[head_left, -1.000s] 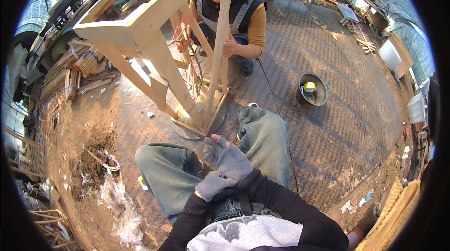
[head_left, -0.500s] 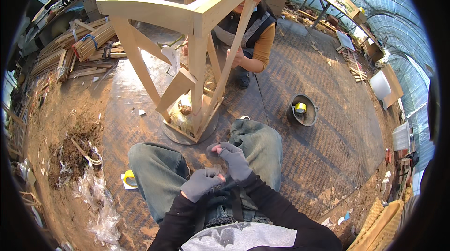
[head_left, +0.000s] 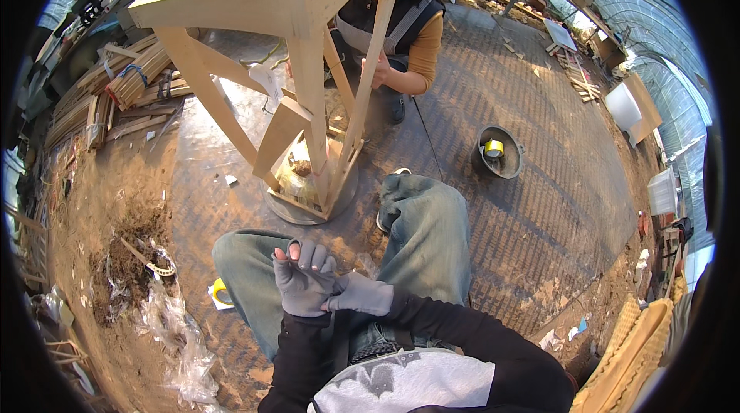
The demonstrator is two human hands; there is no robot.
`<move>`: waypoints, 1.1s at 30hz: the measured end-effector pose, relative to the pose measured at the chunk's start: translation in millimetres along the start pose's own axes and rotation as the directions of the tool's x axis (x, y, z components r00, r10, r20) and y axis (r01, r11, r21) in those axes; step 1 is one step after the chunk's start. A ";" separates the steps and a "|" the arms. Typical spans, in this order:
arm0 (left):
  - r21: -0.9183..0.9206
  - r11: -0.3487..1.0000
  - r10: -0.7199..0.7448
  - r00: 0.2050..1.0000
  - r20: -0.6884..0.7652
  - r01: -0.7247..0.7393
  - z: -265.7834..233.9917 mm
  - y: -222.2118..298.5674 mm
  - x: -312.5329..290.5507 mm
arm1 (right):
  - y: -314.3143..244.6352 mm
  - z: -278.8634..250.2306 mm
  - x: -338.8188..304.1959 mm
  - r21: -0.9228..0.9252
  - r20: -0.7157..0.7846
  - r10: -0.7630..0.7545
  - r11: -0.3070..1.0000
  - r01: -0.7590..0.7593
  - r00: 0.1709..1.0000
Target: The person sits on the floor and secures a wooden frame using red straps and clear tape. They adjust the straps, retrieve tape, and wrap it around the frame's joints while another person assists by holding the structure.
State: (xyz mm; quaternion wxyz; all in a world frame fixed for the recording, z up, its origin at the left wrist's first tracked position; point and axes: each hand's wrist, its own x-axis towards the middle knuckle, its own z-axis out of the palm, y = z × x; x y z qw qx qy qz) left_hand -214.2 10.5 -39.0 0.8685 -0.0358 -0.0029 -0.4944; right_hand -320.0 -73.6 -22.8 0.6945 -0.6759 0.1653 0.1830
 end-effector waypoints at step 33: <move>0.872 0.395 0.741 0.462 -0.488 0.289 -135.7 136.6 -188.4 | 49.4 -145.9 -10.8 -0.099 -0.881 -0.188 0.971 0.220 0.434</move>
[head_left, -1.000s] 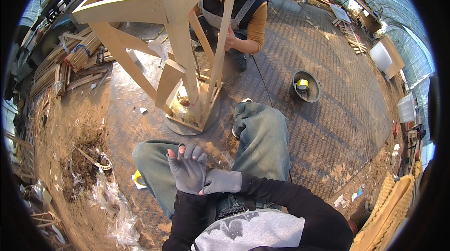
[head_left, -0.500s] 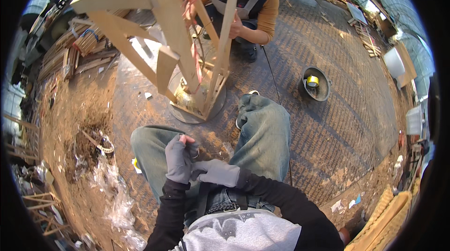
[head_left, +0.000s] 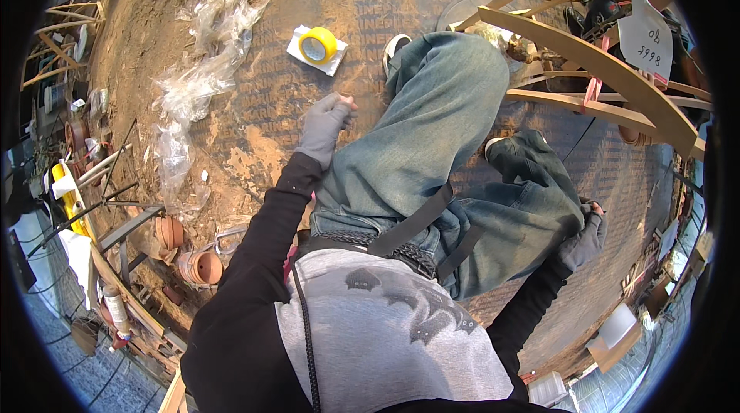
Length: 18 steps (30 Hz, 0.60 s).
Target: The person sits on the floor and secures a wooden frame using red straps and clear tape. They adjust the straps, retrieve tape, and wrap it around the frame's joints while another person assists by holding the structure.
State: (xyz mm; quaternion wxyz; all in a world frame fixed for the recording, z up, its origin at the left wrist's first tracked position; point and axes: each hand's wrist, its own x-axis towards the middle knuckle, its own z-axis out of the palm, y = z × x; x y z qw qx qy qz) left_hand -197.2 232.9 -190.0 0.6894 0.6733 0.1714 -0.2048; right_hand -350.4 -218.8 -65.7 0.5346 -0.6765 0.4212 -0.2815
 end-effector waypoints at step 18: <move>0.227 0.951 -0.248 0.955 0.160 0.209 -36.0 -58.4 61.5 | -12.2 98.7 14.7 -0.589 0.729 -0.026 0.486 0.646 0.684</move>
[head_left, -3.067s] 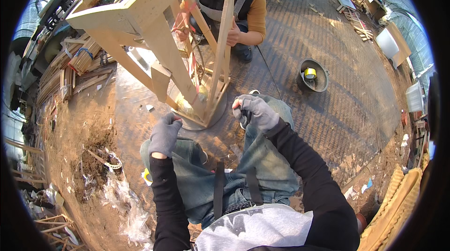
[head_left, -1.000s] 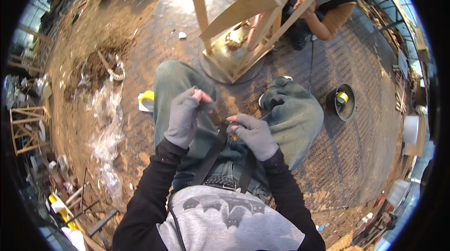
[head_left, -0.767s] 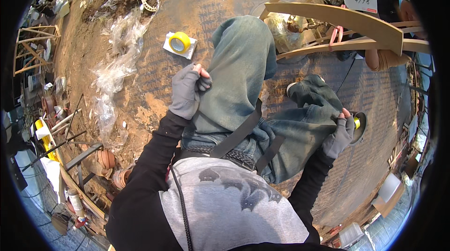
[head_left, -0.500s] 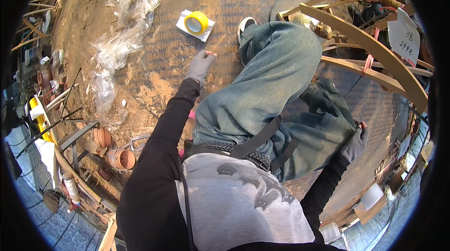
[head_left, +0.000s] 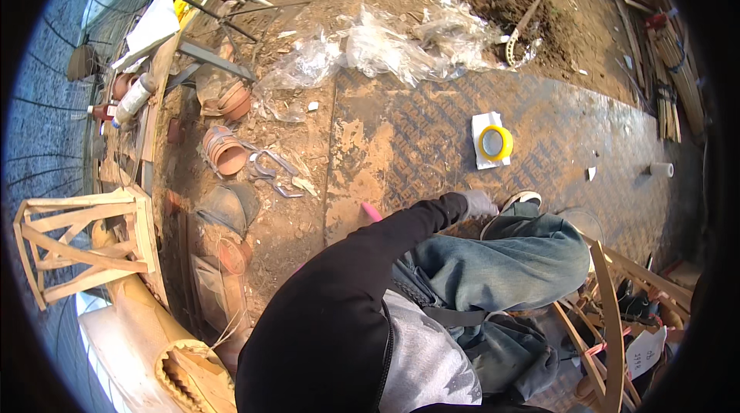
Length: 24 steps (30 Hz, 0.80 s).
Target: The person sits on the floor and secures a wooden frame using red straps and clear tape. They adjust the straps, retrieve tape, and wrap it around the frame's joints while another person assists by holding the structure.
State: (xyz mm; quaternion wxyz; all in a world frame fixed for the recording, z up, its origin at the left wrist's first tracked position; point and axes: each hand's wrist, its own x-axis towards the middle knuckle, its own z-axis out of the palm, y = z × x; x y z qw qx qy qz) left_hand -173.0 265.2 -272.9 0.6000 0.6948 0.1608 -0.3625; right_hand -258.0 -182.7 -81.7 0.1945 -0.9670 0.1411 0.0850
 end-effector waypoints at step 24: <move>0.230 0.968 0.136 0.980 -0.147 -0.100 -2.4 47.4 -35.9 | -4.9 -13.6 -40.5 0.022 -0.408 -0.283 0.948 0.319 0.868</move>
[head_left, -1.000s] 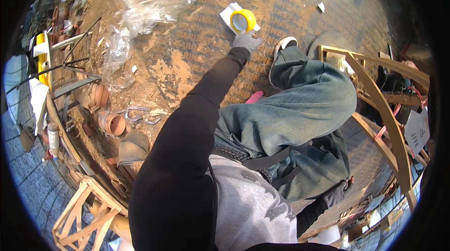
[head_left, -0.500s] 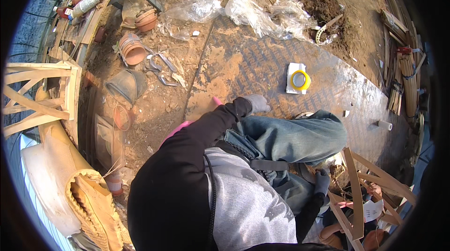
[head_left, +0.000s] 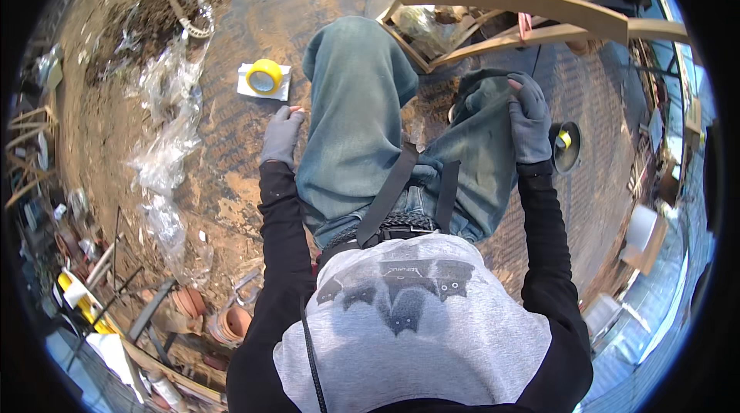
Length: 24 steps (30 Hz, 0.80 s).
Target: The person sits on the floor and secures a wooden frame using red straps and clear tape. They adjust the straps, retrieve tape, and wrap it around the frame's joints while another person assists by holding the structure.
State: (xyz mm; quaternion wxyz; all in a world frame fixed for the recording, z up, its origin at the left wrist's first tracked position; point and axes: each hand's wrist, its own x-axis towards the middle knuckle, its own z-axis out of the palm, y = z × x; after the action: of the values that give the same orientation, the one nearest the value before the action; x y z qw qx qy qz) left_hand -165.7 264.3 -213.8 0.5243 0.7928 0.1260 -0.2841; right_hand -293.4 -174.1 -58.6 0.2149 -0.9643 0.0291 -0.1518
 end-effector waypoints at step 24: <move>0.758 0.309 0.271 0.817 0.509 -0.574 241.5 251.8 -24.8 | -170.7 221.3 -541.6 0.217 0.643 0.700 -0.555 -0.803 -0.310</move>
State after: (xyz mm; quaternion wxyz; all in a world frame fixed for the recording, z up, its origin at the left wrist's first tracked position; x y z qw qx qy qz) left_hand -137.2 -56.7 -77.8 0.0953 0.8983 -0.3350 -0.2678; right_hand -743.1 136.0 -328.8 0.5692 -0.3605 0.7211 0.1616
